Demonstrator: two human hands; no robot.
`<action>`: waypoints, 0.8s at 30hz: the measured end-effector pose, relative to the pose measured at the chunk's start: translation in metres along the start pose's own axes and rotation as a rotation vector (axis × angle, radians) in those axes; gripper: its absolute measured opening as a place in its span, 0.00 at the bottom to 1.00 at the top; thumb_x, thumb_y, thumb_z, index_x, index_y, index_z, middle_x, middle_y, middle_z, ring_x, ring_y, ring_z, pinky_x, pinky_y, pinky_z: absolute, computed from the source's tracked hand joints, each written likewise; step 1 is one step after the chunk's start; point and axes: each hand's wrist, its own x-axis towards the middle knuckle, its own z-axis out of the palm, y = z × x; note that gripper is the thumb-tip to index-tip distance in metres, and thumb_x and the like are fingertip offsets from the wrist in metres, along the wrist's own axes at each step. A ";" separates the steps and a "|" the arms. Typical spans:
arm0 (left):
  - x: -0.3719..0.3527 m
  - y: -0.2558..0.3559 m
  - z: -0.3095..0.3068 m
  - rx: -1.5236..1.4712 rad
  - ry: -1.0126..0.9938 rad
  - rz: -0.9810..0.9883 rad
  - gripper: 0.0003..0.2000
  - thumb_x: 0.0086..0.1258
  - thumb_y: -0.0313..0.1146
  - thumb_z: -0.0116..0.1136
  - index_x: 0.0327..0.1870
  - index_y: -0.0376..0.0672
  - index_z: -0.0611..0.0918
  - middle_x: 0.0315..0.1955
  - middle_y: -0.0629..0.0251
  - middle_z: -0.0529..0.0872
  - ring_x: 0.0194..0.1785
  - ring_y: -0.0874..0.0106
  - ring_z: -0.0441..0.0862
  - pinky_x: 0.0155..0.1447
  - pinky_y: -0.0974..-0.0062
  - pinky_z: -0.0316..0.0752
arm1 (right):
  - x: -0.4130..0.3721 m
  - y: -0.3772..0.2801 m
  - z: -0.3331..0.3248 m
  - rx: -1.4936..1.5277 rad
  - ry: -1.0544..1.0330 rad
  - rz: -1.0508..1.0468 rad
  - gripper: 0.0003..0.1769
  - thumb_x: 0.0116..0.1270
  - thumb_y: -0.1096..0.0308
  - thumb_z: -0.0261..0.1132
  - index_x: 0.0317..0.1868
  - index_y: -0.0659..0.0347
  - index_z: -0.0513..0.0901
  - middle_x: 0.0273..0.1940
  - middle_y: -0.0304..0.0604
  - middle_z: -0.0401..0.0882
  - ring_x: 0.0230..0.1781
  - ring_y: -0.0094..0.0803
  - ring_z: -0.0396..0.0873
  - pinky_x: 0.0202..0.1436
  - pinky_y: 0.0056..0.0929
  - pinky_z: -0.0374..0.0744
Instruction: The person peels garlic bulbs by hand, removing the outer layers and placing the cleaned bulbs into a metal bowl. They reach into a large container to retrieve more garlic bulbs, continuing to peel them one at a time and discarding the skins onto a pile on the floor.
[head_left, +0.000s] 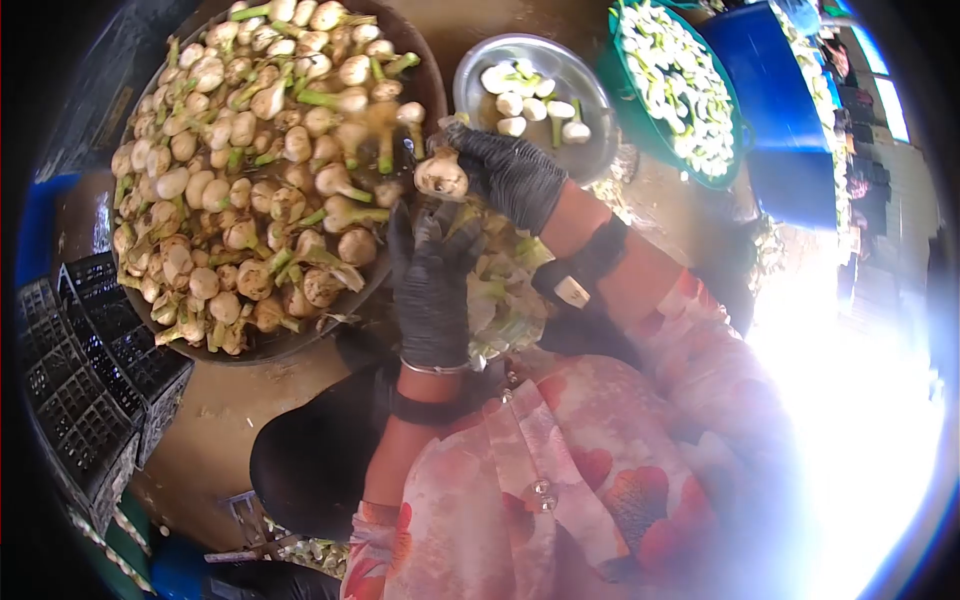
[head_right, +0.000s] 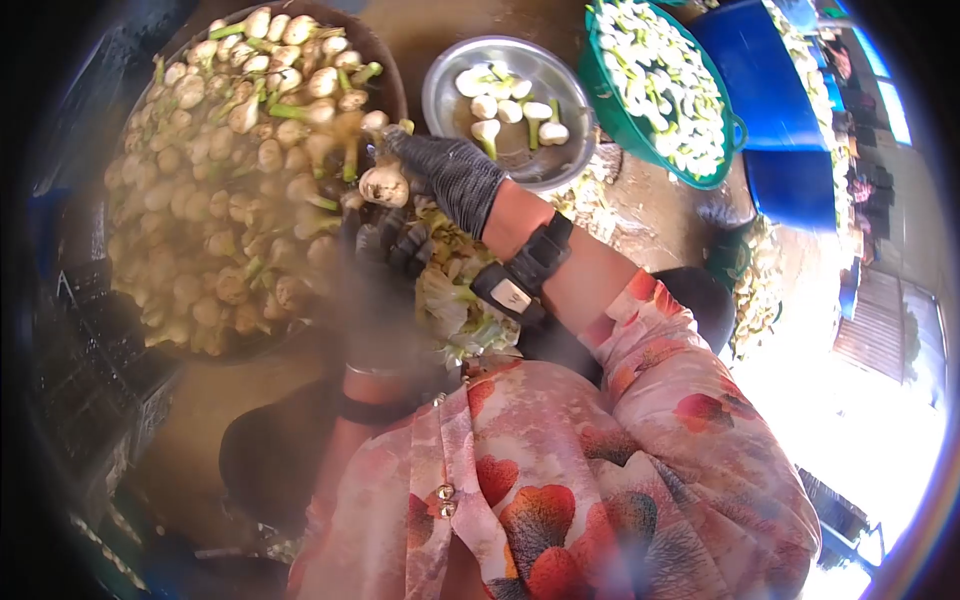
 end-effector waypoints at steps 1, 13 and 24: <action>0.003 -0.003 0.000 -0.056 -0.091 -0.014 0.26 0.81 0.35 0.48 0.76 0.40 0.57 0.62 0.51 0.74 0.58 0.58 0.82 0.63 0.62 0.79 | -0.020 -0.004 0.002 0.070 -0.099 0.037 0.19 0.71 0.62 0.68 0.56 0.65 0.80 0.46 0.47 0.85 0.43 0.34 0.85 0.42 0.28 0.84; -0.017 -0.032 0.028 0.117 -0.146 0.047 0.18 0.75 0.25 0.56 0.64 0.36 0.72 0.56 0.56 0.78 0.57 0.66 0.80 0.61 0.68 0.82 | -0.145 -0.022 -0.027 -1.097 0.323 -0.694 0.09 0.65 0.66 0.68 0.44 0.56 0.87 0.40 0.51 0.86 0.43 0.48 0.84 0.50 0.41 0.81; -0.030 -0.046 0.054 0.570 -0.089 0.130 0.18 0.72 0.22 0.60 0.62 0.37 0.74 0.57 0.60 0.77 0.57 0.71 0.78 0.60 0.73 0.80 | -0.165 -0.020 -0.036 -1.370 0.366 -0.743 0.09 0.61 0.63 0.69 0.38 0.58 0.86 0.32 0.48 0.85 0.34 0.47 0.84 0.40 0.41 0.82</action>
